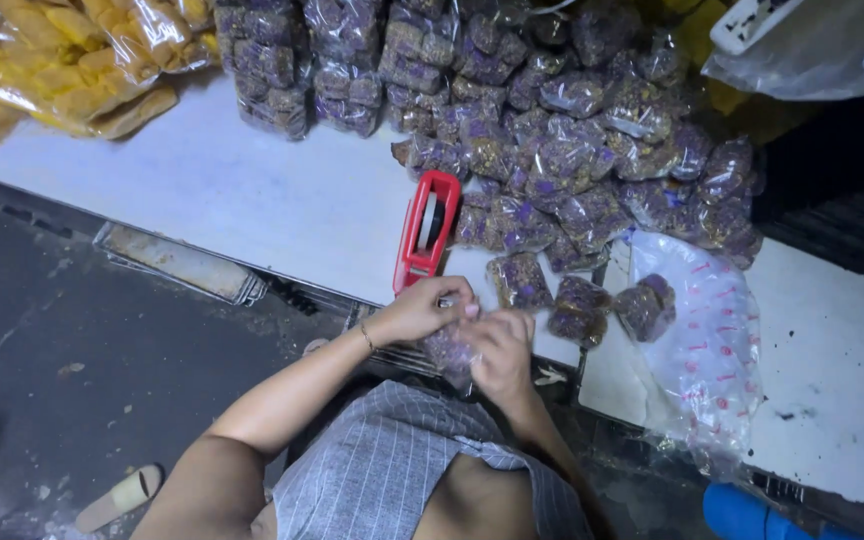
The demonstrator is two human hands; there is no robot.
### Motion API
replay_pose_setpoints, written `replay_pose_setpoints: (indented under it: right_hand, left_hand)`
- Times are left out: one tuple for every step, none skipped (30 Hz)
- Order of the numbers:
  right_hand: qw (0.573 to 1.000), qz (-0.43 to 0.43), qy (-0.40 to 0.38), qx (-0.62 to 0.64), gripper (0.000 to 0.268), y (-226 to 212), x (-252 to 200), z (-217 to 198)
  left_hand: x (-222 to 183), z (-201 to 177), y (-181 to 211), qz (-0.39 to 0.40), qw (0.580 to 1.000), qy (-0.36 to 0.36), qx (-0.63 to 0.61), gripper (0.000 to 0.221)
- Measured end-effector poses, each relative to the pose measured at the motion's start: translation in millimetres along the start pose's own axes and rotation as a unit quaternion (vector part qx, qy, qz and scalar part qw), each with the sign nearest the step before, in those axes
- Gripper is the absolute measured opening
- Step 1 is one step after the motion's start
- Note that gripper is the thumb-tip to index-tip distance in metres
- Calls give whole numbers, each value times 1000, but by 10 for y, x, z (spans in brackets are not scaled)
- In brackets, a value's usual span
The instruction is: Sealing small plastic bags filled with cookies using a manual tape dispenser
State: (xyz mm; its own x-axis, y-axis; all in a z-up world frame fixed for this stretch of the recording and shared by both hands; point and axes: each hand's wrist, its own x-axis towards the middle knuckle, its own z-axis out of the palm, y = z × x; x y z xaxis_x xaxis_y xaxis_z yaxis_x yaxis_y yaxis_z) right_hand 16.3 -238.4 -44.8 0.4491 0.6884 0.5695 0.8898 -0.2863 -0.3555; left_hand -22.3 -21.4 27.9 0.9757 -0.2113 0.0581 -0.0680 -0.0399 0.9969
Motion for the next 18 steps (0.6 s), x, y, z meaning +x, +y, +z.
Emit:
replay_pose_setpoints:
  right_hand:
    - [996, 74, -10, 58, 23, 20, 59, -58]
    - [982, 148, -20, 115, 23, 33, 123, -111]
    - [983, 143, -23, 115, 23, 129, 75, -101]
    - [959, 215, -50, 175, 21, 224, 34, -88]
    - [925, 288, -76, 235, 20, 294, -28, -63]
    - [925, 287, -79, 236, 20, 275, 8, -140]
    - [909, 301, -109, 268, 15, 233, 36, -201]
    - [891, 314, -139, 298, 13, 190, 64, -258]
    - [889, 313, -145, 301, 13, 192, 84, -321]
    - [876, 323, -134, 333, 21, 193, 105, -384]
    - [862, 332, -122, 362, 32, 218, 146, -456]
    - [863, 329, -126, 363, 32, 272, 79, -319]
    - [823, 358, -83, 434, 28, 310, 20, -172]
    - [774, 384, -39, 502, 30, 347, -40, -25]
    - [774, 381, -44, 503, 30, 436, -127, 32]
    - [780, 393, -54, 484, 32, 524, -213, 89]
    - [786, 402, -61, 465, 36, 618, -269, 148]
    - [787, 398, -63, 466, 36, 588, -210, 94]
  left_hand:
    - [1, 95, -140, -48, 996, 59, 44, 10]
    - [-3, 186, -277, -95, 984, 119, 88, 20]
    - [-50, 259, -341, -93, 984, 124, 87, 20]
    - [-96, 328, -405, -106, 986, 119, 54, 17]
    - [-165, 399, -473, -121, 986, 113, 22, 28]
    - [-188, 434, -421, -122, 986, 115, 21, 28]
    - [-249, 472, -372, -150, 982, 109, 26, 27]
    - [-312, 508, -324, -178, 978, 102, 32, 26]
    - [-320, 518, -399, -182, 977, 107, 29, 26]
    - [-330, 527, -473, -158, 981, 114, 19, 22]
    - [-307, 528, -546, -131, 984, 120, 9, 18]
    - [-309, 559, -413, -131, 983, 125, 8, 18]
    - [-321, 575, -272, -15, 990, 134, 46, 15]
    - [-334, 592, -131, 100, 981, 140, 84, 11]
    - [-335, 632, -322, 100, 981, 145, 86, 11]
    - [-336, 671, -512, 115, 976, 152, 102, 10]
    - [-320, 685, -691, 131, 972, 157, 119, 10]
    - [-295, 652, -766, 132, 970, 161, 121, 10]
